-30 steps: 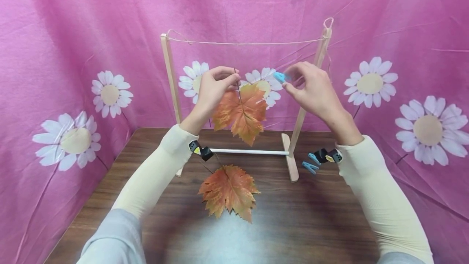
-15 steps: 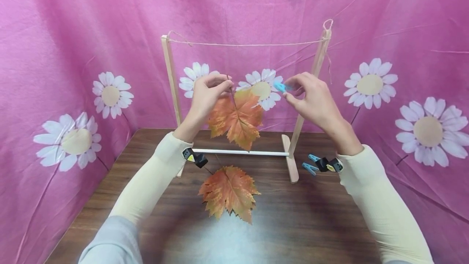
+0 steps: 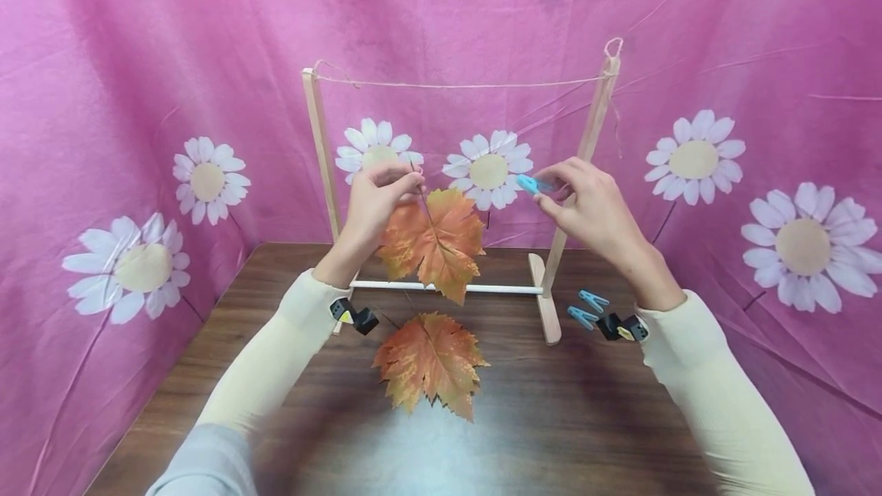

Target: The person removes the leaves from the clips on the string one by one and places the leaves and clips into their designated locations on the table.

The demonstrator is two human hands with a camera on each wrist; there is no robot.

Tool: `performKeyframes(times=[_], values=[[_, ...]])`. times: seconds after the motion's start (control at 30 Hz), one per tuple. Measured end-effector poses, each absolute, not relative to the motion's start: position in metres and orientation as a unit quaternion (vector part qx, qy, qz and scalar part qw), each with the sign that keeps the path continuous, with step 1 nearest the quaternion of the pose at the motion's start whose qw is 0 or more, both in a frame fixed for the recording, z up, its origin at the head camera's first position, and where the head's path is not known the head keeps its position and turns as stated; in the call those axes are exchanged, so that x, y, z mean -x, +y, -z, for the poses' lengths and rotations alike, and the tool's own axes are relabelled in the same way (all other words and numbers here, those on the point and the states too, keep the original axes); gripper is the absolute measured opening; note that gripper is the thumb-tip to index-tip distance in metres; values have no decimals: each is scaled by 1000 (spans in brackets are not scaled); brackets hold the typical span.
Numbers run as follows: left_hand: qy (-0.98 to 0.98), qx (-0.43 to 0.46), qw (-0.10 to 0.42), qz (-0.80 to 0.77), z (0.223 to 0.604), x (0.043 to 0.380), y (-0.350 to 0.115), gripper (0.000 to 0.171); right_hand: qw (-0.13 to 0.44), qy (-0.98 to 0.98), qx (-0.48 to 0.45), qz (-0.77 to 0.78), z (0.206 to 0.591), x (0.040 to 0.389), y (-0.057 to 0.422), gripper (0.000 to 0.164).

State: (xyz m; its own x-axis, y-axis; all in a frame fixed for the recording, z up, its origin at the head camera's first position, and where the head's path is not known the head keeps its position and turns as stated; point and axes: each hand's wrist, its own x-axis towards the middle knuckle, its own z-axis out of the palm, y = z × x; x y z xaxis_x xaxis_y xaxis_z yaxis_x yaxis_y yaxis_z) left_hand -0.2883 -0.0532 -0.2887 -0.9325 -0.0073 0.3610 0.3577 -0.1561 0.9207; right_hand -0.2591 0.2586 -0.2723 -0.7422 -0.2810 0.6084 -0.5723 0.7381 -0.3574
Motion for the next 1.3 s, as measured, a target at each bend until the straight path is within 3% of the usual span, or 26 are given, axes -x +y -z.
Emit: performKeyframes(times=[0.8, 1.07, 1.3], values=[[-602, 75, 96, 790, 338, 272, -80, 17, 243, -899, -220, -290, 316, 246, 283, 22], [-598, 56, 84, 795, 353, 268, -87, 12, 229, -901, -203, -307, 337, 244, 293, 21], [-606, 32, 69, 792, 365, 265, -96, 19, 218, -905, -189, -313, 350, 243, 301, 21]])
